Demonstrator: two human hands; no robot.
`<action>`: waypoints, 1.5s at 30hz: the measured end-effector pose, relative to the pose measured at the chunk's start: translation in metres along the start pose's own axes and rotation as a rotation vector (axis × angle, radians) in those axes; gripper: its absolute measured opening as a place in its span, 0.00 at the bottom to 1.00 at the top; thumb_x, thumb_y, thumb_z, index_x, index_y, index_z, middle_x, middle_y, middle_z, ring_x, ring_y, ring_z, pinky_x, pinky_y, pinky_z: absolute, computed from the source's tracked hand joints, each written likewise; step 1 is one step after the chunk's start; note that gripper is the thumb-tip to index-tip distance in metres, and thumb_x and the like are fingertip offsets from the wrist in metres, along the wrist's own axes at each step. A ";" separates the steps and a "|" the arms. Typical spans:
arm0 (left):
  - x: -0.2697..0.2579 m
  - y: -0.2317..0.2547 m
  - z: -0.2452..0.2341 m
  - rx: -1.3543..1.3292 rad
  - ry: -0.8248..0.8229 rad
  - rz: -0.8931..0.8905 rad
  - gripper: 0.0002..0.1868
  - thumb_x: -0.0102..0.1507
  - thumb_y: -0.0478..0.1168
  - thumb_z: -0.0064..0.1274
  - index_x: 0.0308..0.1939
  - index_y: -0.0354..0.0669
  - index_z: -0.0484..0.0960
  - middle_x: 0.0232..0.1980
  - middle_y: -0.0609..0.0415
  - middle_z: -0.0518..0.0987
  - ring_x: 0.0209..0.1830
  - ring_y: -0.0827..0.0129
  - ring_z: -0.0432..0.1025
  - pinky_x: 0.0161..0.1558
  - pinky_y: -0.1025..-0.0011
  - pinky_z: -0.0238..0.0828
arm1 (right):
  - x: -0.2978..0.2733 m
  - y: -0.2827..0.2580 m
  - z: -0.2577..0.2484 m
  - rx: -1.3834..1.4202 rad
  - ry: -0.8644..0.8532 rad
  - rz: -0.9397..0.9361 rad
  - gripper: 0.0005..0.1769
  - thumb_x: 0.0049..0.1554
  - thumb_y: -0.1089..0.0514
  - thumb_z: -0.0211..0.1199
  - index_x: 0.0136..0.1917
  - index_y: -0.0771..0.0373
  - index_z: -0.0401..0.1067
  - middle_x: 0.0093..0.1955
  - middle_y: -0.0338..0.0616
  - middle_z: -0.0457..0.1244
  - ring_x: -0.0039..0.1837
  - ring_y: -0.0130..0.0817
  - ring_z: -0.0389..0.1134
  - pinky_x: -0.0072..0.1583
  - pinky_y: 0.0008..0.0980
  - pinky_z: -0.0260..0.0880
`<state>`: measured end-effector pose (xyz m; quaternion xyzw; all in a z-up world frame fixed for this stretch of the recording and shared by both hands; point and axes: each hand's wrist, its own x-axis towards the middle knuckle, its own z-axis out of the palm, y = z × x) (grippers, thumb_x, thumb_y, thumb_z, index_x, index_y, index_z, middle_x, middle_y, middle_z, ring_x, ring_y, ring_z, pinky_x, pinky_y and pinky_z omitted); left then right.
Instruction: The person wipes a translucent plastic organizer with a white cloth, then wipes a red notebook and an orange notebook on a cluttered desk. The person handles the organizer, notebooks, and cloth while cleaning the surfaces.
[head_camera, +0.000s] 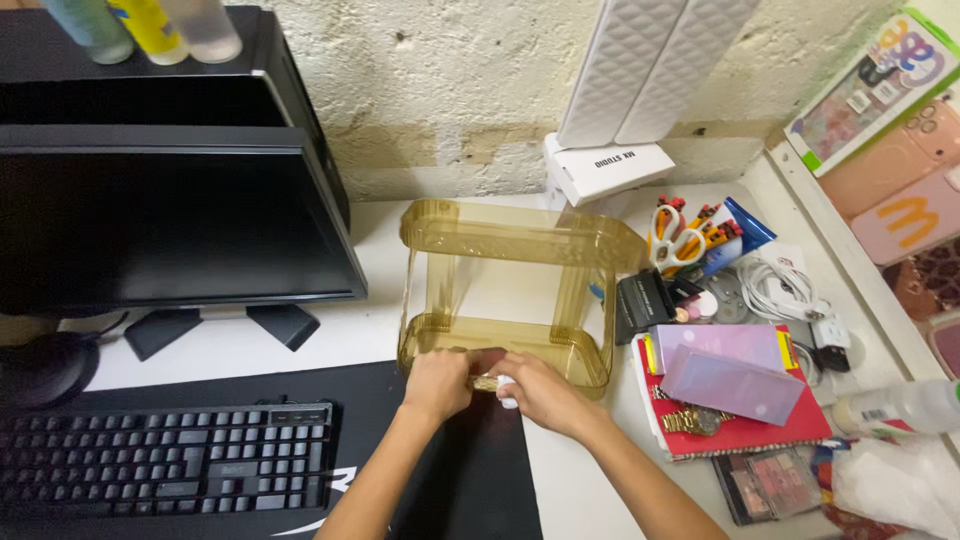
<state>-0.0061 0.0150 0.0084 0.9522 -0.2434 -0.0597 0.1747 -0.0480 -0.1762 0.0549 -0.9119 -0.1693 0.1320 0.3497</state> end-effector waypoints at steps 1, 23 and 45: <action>-0.002 -0.003 -0.002 -0.013 -0.028 -0.006 0.17 0.55 0.35 0.58 0.48 0.53 0.85 0.37 0.49 0.84 0.41 0.54 0.80 0.43 0.57 0.76 | 0.000 -0.001 0.002 0.005 -0.003 0.001 0.15 0.53 0.63 0.63 0.55 0.63 0.75 0.55 0.51 0.68 0.61 0.51 0.67 0.61 0.44 0.67; -0.045 -0.064 -0.024 -0.063 0.097 -0.154 0.27 0.49 0.39 0.69 0.52 0.46 0.79 0.62 0.45 0.77 0.56 0.47 0.75 0.58 0.55 0.73 | -0.004 0.028 -0.015 -0.122 0.012 -0.075 0.17 0.57 0.54 0.64 0.58 0.62 0.74 0.57 0.52 0.67 0.63 0.50 0.66 0.64 0.43 0.64; -0.040 -0.055 -0.015 -0.085 0.253 -0.211 0.22 0.50 0.48 0.64 0.47 0.49 0.85 0.52 0.49 0.82 0.37 0.48 0.80 0.41 0.55 0.78 | -0.048 0.071 -0.068 -0.240 0.061 0.116 0.18 0.53 0.53 0.67 0.57 0.60 0.78 0.56 0.51 0.70 0.60 0.53 0.68 0.63 0.45 0.65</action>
